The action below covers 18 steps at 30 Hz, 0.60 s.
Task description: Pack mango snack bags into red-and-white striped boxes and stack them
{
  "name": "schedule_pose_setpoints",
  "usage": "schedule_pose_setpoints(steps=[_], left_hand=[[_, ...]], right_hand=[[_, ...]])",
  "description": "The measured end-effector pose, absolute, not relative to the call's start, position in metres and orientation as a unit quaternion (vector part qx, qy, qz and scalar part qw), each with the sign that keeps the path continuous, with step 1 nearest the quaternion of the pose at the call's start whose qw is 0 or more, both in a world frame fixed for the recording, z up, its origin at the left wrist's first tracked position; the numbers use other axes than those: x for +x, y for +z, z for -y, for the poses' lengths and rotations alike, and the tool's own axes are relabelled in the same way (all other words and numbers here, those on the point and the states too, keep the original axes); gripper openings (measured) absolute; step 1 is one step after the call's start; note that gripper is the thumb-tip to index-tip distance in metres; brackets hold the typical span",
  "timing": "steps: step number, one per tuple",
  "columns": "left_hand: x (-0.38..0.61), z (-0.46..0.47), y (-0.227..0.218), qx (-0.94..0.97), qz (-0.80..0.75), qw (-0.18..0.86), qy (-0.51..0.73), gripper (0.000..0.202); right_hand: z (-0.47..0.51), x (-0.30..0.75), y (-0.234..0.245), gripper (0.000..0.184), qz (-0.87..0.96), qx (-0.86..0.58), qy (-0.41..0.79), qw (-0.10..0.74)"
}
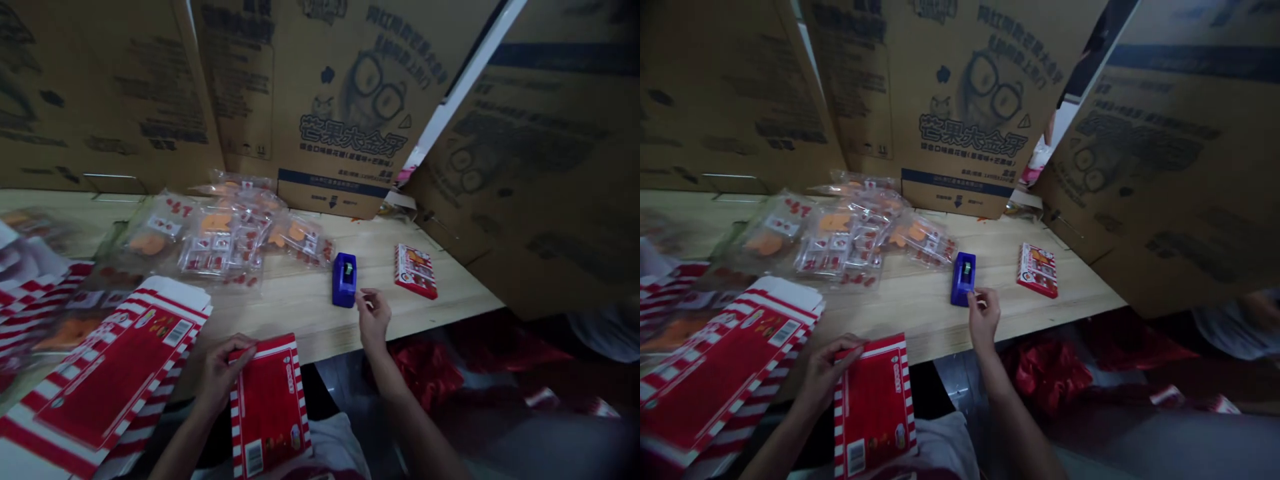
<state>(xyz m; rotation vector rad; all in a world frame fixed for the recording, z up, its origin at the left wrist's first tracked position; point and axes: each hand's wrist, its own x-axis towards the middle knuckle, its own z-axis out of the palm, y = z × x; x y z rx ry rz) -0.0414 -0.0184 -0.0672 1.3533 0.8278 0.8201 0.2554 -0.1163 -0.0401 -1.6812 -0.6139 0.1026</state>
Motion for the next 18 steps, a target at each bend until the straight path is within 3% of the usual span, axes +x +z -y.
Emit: schedule_pose_setpoints(steps=[5,18], left_hand=[[-0.036,0.019,-0.061,0.621,-0.339,0.615,0.349,0.016],[-0.031,0.020,-0.054,0.631,-0.340,0.606,0.344,0.017]], right_hand=[[0.096,0.298,-0.060,0.029,0.238,-0.756,0.060,0.607],[0.108,0.245,-0.092,0.027,0.180,-0.709,-0.005,0.681]])
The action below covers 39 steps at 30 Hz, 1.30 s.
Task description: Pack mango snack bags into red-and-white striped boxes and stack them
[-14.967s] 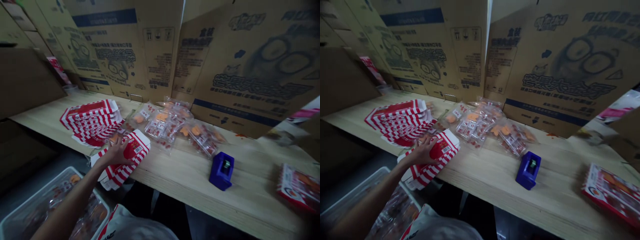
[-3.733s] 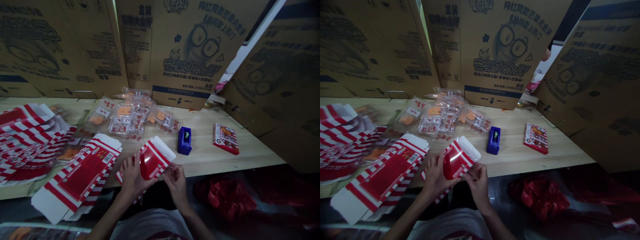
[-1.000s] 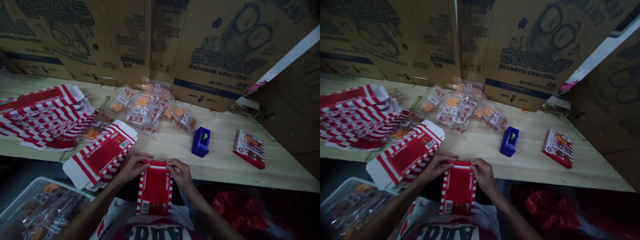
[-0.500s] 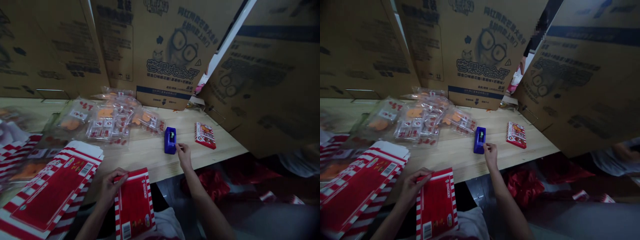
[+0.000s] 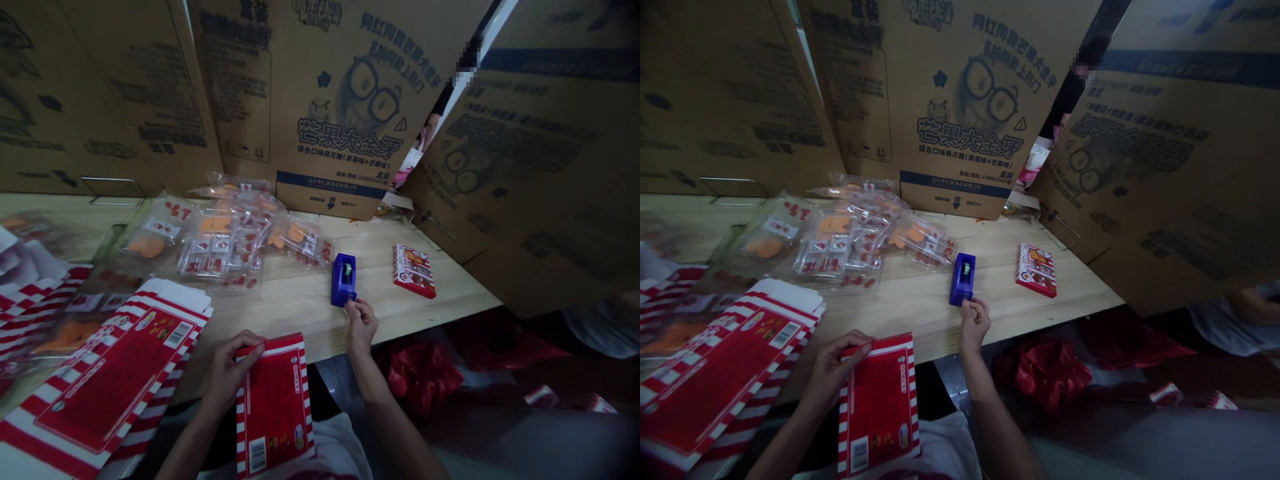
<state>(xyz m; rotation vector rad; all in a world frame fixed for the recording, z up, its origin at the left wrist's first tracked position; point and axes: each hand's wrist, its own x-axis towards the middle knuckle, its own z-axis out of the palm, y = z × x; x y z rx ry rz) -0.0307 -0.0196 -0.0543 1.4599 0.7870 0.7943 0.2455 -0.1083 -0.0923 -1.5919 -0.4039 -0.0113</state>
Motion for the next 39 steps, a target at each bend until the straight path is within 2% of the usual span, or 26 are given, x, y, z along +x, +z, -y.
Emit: schedule_pose_setpoints(steps=[5,14,19,21,24,27,30,32,34,37,39], left_hand=[[-0.027,0.020,-0.049,0.649,-0.318,0.607,0.331,0.016],[-0.019,0.025,-0.044,0.647,-0.299,0.617,0.334,0.015],[-0.017,0.026,-0.043,0.637,-0.301,0.632,0.324,0.017],[-0.016,0.027,-0.044,0.632,-0.292,0.645,0.316,0.017],[-0.011,0.027,-0.042,0.632,-0.280,0.658,0.297,0.017],[-0.005,0.029,-0.038,0.637,-0.278,0.659,0.287,0.016],[-0.005,0.031,-0.033,0.644,-0.280,0.648,0.294,0.016],[-0.007,0.031,-0.031,0.645,-0.287,0.643,0.298,0.017],[-0.010,0.032,-0.030,0.644,-0.297,0.640,0.297,0.017],[-0.013,0.033,-0.029,0.646,-0.301,0.633,0.302,0.017],[-0.014,0.034,-0.026,0.650,-0.294,0.630,0.308,0.016]], right_hand=[[0.112,0.250,-0.105,0.028,0.192,-0.715,0.007,0.673],[0.122,0.256,-0.099,0.031,0.246,-0.715,0.071,0.651],[0.131,0.246,-0.068,0.026,0.312,-0.701,0.158,0.622],[0.120,0.241,-0.037,0.025,0.441,-0.664,0.262,0.544],[0.083,0.231,0.014,0.024,0.691,-0.514,0.404,0.307],[0.043,0.211,0.046,0.018,0.802,-0.393,0.438,0.100],[0.022,0.189,0.051,0.014,0.846,-0.359,0.392,-0.049],[0.020,0.178,0.048,0.020,0.861,-0.382,0.322,-0.093],[0.024,0.172,0.045,0.026,0.863,-0.416,0.271,-0.100],[0.030,0.174,0.045,0.027,0.845,-0.458,0.267,-0.073],[0.030,0.181,0.044,0.037,0.825,-0.478,0.298,-0.036]])
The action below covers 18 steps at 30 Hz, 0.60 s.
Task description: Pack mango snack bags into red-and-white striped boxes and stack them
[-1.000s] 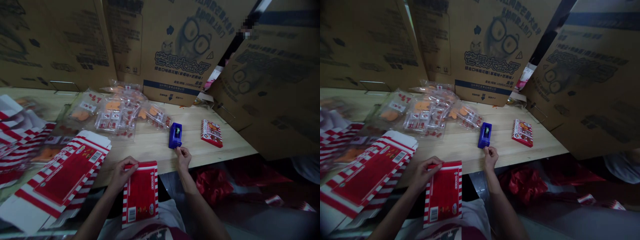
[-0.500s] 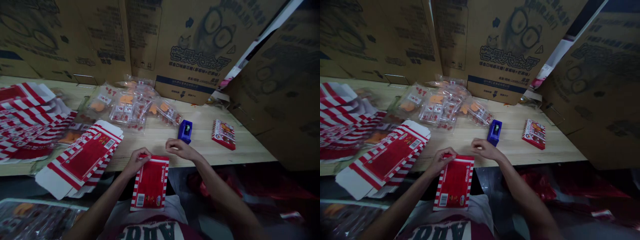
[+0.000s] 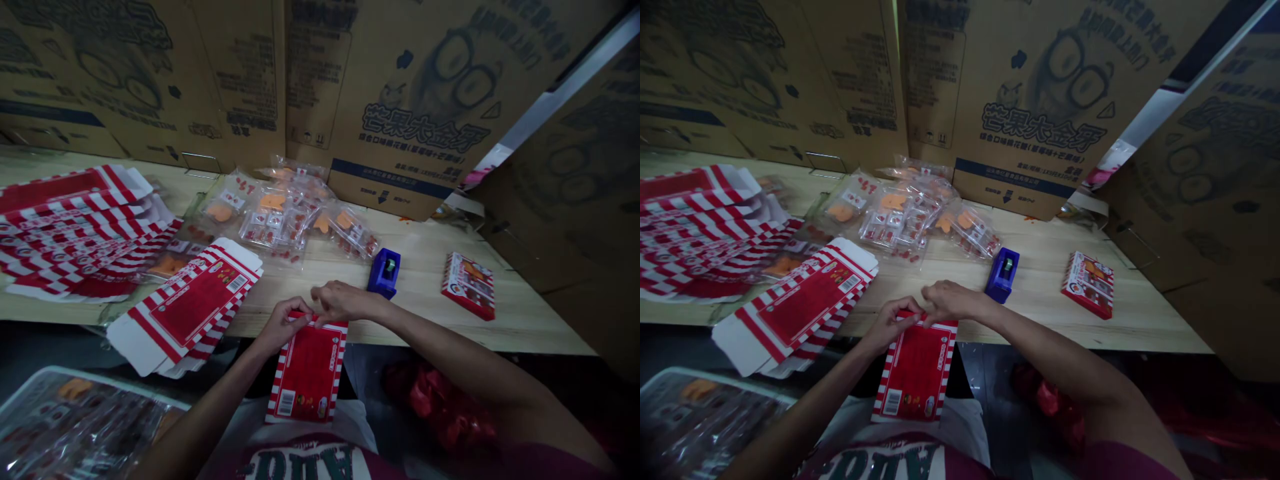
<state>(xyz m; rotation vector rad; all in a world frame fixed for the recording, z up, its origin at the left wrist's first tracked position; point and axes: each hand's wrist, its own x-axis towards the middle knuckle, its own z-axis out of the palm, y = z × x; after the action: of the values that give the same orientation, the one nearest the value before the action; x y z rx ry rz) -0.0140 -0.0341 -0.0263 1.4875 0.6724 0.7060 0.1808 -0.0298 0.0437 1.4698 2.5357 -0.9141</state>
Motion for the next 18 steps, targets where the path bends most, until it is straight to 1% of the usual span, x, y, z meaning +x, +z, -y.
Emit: schedule_pose_setpoints(steps=[2,5,7,8,10,12,14,16,18], left_hand=[[-0.014,0.036,-0.022,0.657,-0.284,0.626,0.309,0.016],[-0.015,0.039,-0.015,0.669,-0.272,0.618,0.310,0.015],[-0.016,0.042,-0.011,0.671,-0.265,0.618,0.312,0.015],[-0.017,0.043,-0.010,0.667,-0.267,0.622,0.312,0.016],[-0.018,0.048,-0.008,0.645,-0.284,0.639,0.308,0.021],[-0.021,0.054,-0.002,0.613,-0.307,0.664,0.298,0.030],[-0.025,0.061,0.009,0.595,-0.325,0.674,0.293,0.033],[-0.029,0.068,0.029,0.617,-0.338,0.645,0.299,0.031],[-0.027,0.075,0.052,0.688,-0.317,0.570,0.318,0.027]], right_hand=[[0.027,0.188,0.037,0.047,-0.792,0.476,-0.383,0.009],[0.025,0.196,0.018,0.045,-0.688,0.419,-0.592,-0.005],[0.029,0.197,0.003,0.048,-0.585,0.384,-0.714,-0.036],[0.032,0.196,-0.003,0.051,-0.533,0.373,-0.757,-0.060],[0.040,0.194,-0.010,0.051,-0.452,0.364,-0.807,-0.107],[0.049,0.196,-0.007,0.045,-0.421,0.380,-0.811,-0.142],[0.059,0.202,0.007,0.040,-0.443,0.419,-0.774,-0.169],[0.074,0.216,0.023,0.036,-0.513,0.475,-0.686,-0.203],[0.093,0.234,0.034,0.037,-0.525,0.537,-0.623,-0.217]])
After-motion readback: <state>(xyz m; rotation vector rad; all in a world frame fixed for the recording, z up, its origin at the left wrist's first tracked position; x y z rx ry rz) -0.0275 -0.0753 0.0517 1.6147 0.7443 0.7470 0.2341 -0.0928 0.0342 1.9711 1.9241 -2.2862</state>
